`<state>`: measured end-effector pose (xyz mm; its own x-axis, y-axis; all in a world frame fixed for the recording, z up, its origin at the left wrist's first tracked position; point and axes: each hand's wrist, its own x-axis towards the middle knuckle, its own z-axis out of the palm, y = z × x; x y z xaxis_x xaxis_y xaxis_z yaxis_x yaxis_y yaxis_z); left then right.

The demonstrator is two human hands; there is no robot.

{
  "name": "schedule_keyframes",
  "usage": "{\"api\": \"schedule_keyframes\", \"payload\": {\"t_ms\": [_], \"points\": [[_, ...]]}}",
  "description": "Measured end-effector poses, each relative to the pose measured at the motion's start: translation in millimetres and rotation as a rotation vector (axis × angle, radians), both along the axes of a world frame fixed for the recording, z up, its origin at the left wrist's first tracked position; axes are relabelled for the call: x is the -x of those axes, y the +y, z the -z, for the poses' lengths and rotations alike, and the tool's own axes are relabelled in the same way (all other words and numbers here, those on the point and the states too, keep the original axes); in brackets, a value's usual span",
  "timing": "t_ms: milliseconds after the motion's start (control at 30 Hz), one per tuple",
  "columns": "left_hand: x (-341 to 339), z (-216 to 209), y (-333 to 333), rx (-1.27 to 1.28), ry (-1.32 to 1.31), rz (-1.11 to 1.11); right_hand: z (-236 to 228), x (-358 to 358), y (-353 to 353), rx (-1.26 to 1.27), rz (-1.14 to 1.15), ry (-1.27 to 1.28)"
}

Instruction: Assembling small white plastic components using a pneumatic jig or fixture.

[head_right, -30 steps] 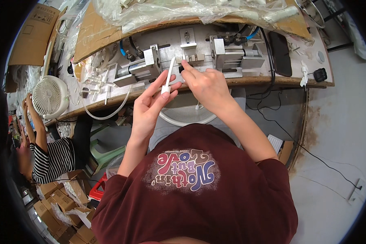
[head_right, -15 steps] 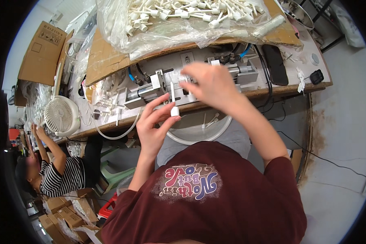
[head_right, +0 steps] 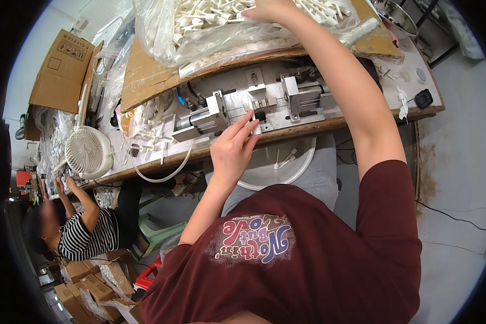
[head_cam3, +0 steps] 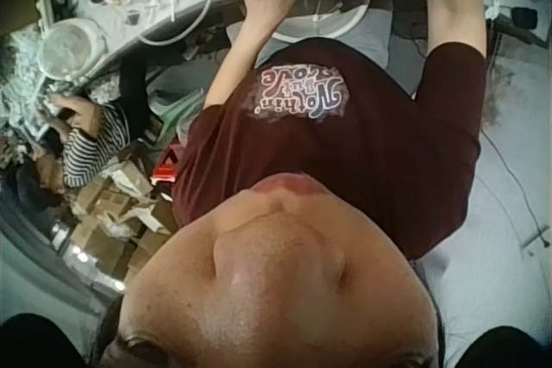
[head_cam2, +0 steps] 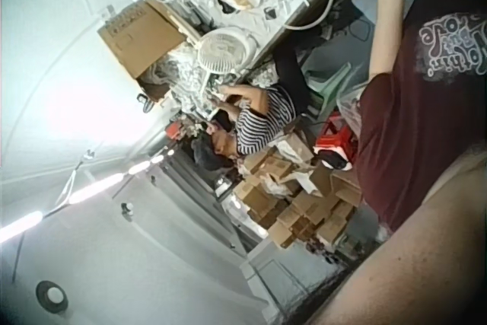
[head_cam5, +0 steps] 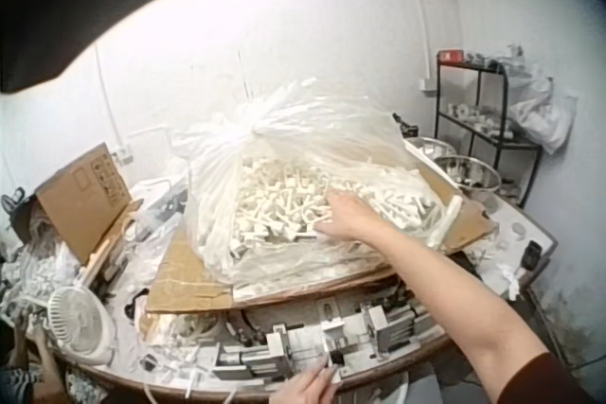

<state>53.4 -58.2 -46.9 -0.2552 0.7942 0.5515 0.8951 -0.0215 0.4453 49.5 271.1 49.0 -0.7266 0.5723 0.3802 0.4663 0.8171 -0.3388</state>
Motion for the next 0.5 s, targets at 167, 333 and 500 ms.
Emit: {"api": "schedule_keyframes", "payload": {"t_ms": [167,333,500], "points": [[-4.3,6.6,4.0,0.1,0.093,-0.001,3.2,1.9,-31.7,-0.136,0.119,-0.216],[1.9,-5.6,15.0,0.142,0.152,0.029,3.9,3.6,-33.2,-0.002,0.063,-0.122],[3.2,-4.2,15.2,0.182,0.103,0.025,2.2,-2.3,-59.8,0.092,0.071,-0.07]]}}
